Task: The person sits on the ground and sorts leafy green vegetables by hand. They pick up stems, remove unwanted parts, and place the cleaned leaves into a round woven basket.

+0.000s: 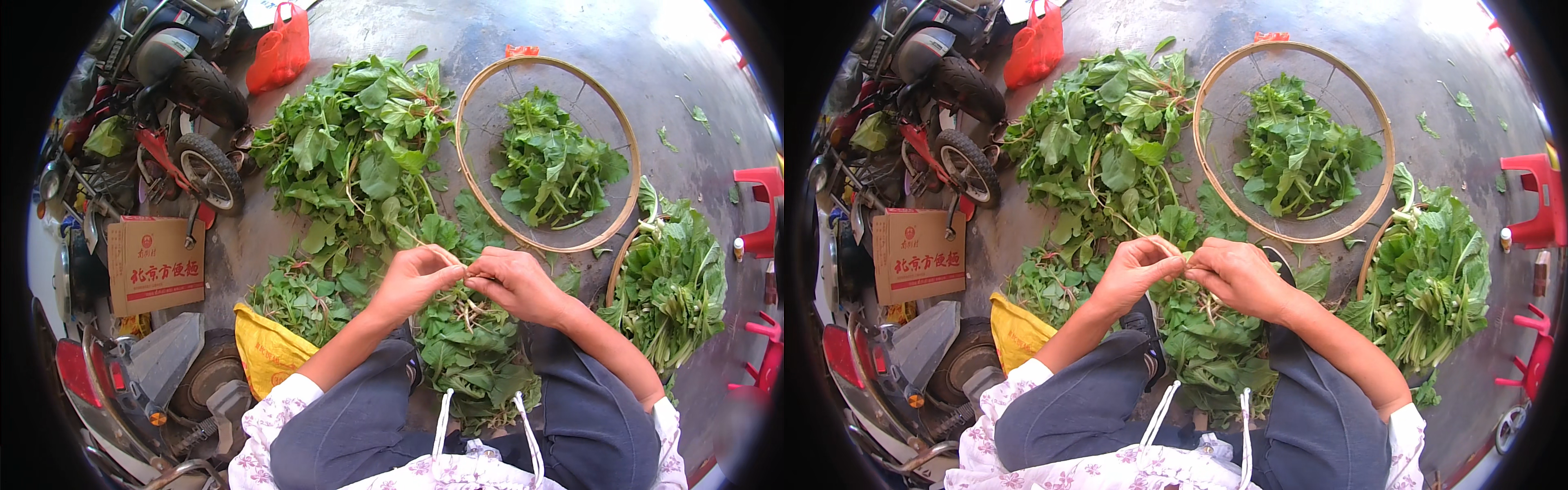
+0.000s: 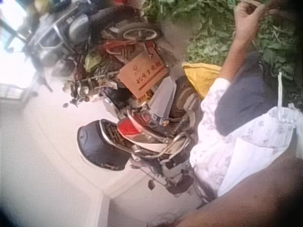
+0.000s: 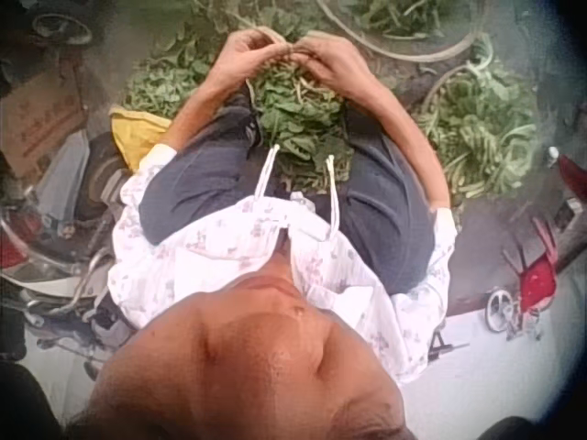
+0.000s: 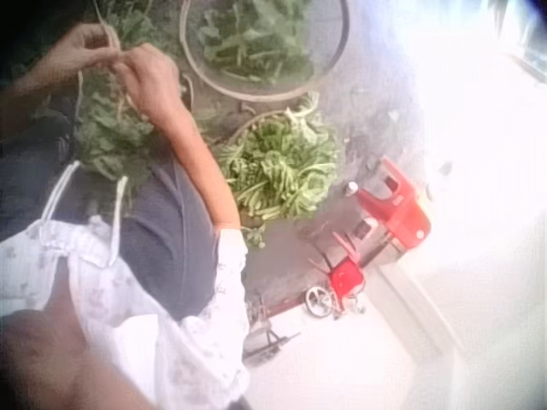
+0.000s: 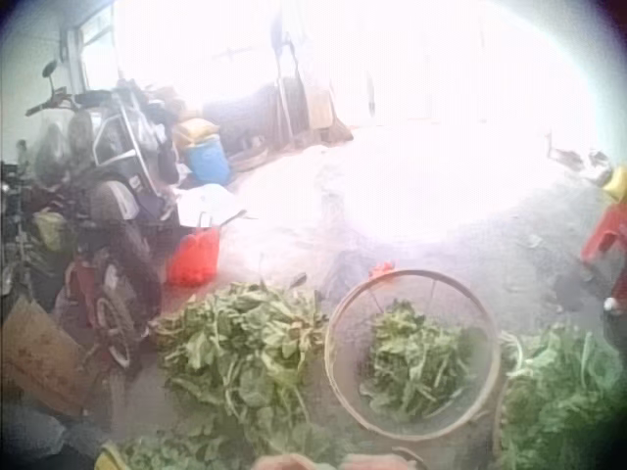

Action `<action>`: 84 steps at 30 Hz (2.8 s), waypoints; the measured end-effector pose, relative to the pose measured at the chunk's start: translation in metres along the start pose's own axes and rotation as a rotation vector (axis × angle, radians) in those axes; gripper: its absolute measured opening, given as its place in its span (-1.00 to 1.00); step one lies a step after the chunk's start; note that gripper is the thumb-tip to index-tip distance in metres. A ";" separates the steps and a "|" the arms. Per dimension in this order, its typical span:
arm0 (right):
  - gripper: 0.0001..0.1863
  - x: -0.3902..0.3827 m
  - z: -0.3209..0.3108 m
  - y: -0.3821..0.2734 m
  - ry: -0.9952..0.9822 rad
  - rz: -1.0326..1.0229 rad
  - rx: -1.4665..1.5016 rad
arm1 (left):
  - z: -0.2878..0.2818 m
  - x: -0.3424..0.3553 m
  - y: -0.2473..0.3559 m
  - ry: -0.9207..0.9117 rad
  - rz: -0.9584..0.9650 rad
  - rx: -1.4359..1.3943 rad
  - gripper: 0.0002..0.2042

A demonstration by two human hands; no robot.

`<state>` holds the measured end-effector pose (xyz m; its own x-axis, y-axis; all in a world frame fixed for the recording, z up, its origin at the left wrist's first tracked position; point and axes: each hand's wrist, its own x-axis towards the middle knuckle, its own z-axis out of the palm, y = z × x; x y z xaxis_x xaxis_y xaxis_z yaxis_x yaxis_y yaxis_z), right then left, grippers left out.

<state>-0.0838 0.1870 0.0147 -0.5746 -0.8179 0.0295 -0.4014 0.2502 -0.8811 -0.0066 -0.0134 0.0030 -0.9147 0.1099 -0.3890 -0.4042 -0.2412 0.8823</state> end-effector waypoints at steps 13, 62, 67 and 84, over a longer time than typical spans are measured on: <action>-0.86 -0.002 -0.008 0.000 -0.200 -0.043 0.420 | -0.007 -0.005 -0.004 -0.320 -0.335 -0.453 -0.85; -0.44 0.013 -0.080 0.072 0.570 0.208 -0.323 | -0.138 0.183 -0.054 0.088 0.166 1.761 -0.84; -0.55 -0.004 -0.050 0.071 0.437 0.275 -0.117 | -0.135 0.174 -0.040 0.177 0.322 1.667 -0.89; -0.73 0.015 -0.016 -0.001 0.349 -0.125 -0.075 | -0.043 0.007 0.072 0.082 0.115 0.551 -0.73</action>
<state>-0.1032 0.1831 0.0233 -0.7208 -0.6223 0.3053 -0.5279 0.2073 -0.8236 -0.0425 -0.0715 0.0527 -0.9588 0.0317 -0.2824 -0.2611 0.2939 0.9195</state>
